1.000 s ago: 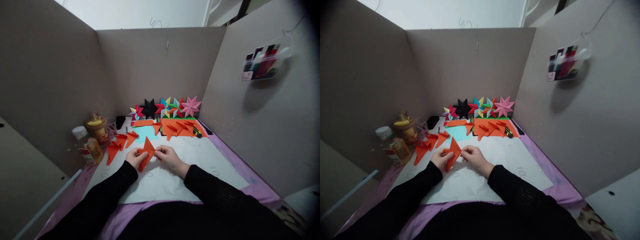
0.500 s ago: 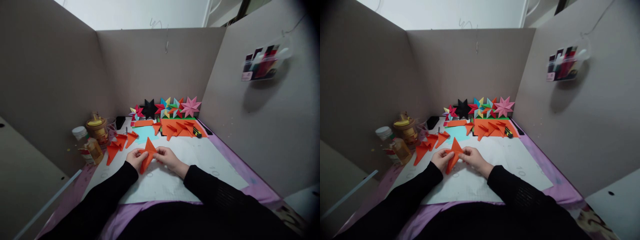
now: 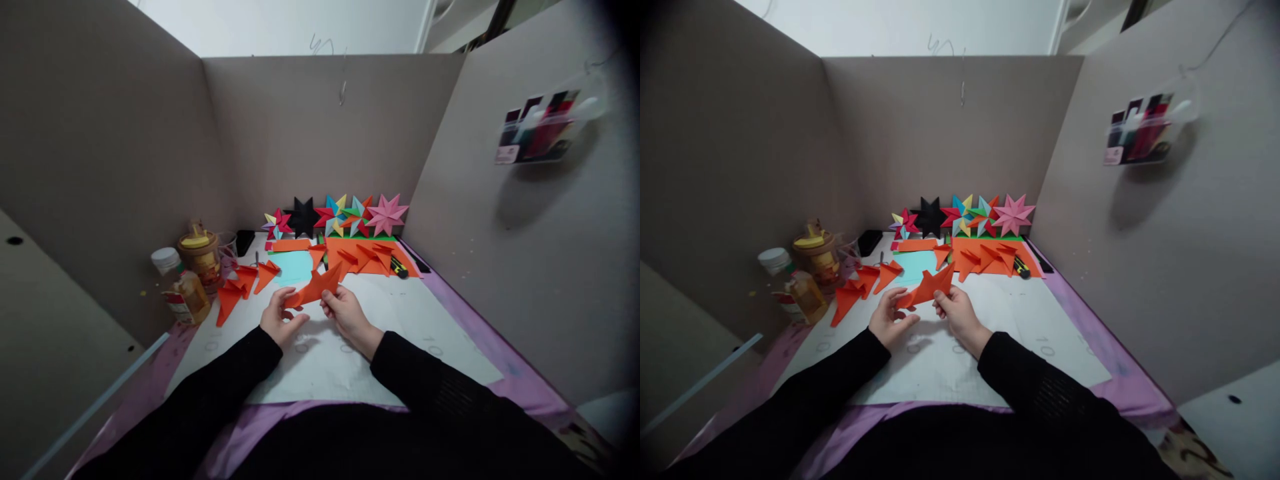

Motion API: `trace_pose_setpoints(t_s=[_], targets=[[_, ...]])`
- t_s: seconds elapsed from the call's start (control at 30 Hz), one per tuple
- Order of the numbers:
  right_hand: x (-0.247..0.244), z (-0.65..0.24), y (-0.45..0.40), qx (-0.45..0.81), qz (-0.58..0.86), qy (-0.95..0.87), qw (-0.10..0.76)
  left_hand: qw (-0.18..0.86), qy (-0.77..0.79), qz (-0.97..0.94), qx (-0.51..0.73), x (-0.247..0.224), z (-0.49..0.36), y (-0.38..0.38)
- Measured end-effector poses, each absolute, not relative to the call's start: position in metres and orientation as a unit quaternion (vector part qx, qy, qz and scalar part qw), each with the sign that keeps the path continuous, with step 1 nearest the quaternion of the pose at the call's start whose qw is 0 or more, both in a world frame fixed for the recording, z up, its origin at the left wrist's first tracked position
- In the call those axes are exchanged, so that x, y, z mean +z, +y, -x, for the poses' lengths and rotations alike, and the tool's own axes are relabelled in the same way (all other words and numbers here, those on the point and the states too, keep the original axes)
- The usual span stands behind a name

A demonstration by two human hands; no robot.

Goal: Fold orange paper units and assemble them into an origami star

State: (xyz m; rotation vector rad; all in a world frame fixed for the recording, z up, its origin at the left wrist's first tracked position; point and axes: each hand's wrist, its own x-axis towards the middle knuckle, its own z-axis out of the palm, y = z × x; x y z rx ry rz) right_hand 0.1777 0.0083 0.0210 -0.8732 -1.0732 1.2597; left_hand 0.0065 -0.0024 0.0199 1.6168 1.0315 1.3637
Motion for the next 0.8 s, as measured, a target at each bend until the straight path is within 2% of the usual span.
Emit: trace_pose_setpoints(t_s=[0.5,0.8], targets=[[0.0207,-0.1747,0.0014,0.537,0.339,-0.504,0.585,0.354,0.436,-0.581,0.589,0.0254,-0.0092,-0.0057],[0.0201,-0.1737,-0.0001,0.527,0.350,-0.494,0.596,0.473,0.426,-0.520,0.569,0.0257,-0.0094,-0.0023]])
